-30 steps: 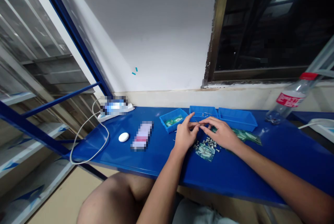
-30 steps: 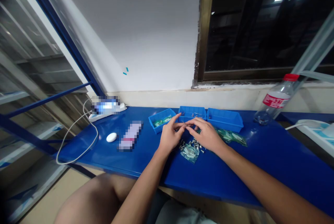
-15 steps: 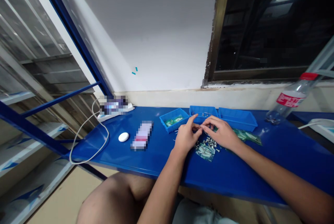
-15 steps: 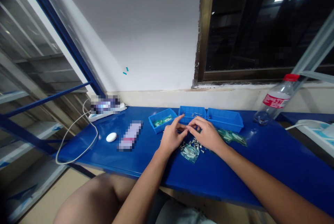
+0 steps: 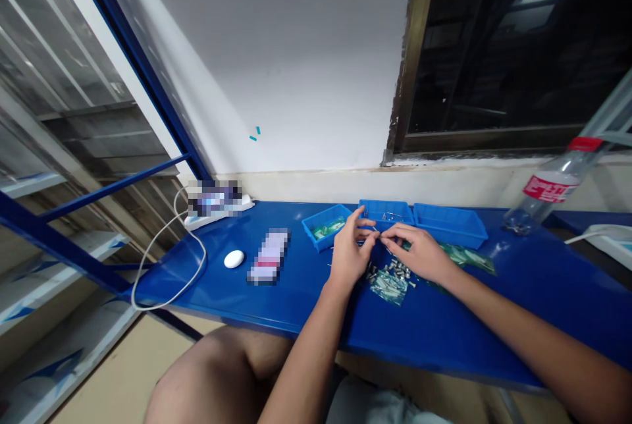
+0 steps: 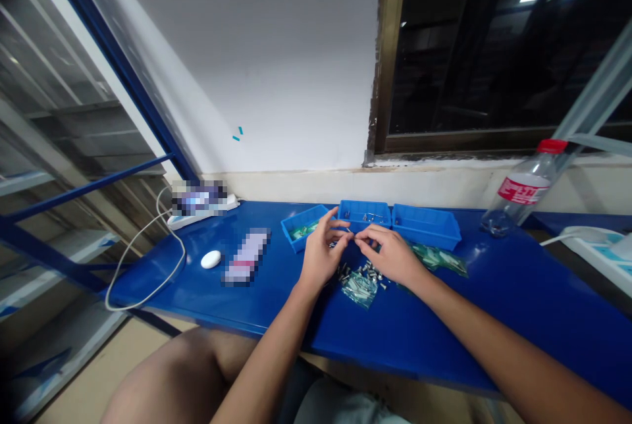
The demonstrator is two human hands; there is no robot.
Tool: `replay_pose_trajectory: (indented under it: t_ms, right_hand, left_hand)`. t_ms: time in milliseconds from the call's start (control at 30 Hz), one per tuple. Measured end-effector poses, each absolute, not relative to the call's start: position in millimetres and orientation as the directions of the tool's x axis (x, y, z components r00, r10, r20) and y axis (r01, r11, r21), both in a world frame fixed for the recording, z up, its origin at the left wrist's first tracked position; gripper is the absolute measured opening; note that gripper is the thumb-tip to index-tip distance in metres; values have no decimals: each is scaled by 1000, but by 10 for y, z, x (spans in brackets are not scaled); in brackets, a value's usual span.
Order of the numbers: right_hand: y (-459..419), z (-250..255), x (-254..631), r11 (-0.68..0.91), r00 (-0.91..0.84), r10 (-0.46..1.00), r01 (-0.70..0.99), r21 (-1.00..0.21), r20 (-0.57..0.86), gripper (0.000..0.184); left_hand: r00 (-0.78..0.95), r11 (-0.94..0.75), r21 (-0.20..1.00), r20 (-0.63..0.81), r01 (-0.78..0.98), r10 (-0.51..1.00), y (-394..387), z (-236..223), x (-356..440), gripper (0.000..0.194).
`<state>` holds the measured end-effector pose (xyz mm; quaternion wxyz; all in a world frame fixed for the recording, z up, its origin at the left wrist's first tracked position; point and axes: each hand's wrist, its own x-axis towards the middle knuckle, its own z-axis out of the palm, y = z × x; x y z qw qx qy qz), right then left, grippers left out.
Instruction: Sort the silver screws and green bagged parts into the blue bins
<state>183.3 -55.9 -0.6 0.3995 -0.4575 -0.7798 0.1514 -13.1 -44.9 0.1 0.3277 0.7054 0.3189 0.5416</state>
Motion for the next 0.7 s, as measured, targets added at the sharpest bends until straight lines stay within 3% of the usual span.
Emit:
replay_pose_trajectory:
  t_ms: [467,700]
  right_hand:
    - [-575,20,1853,475,-192,858,646,-597,476,24]
    - [-469,-36,1947,449,-96,866,579,-680,491,35]
  left_hand:
    - [269,-541,830,494,138,827,-481,52,-139,42]
    - [225,-541,780,492,316,841,-483,58,-157,36]
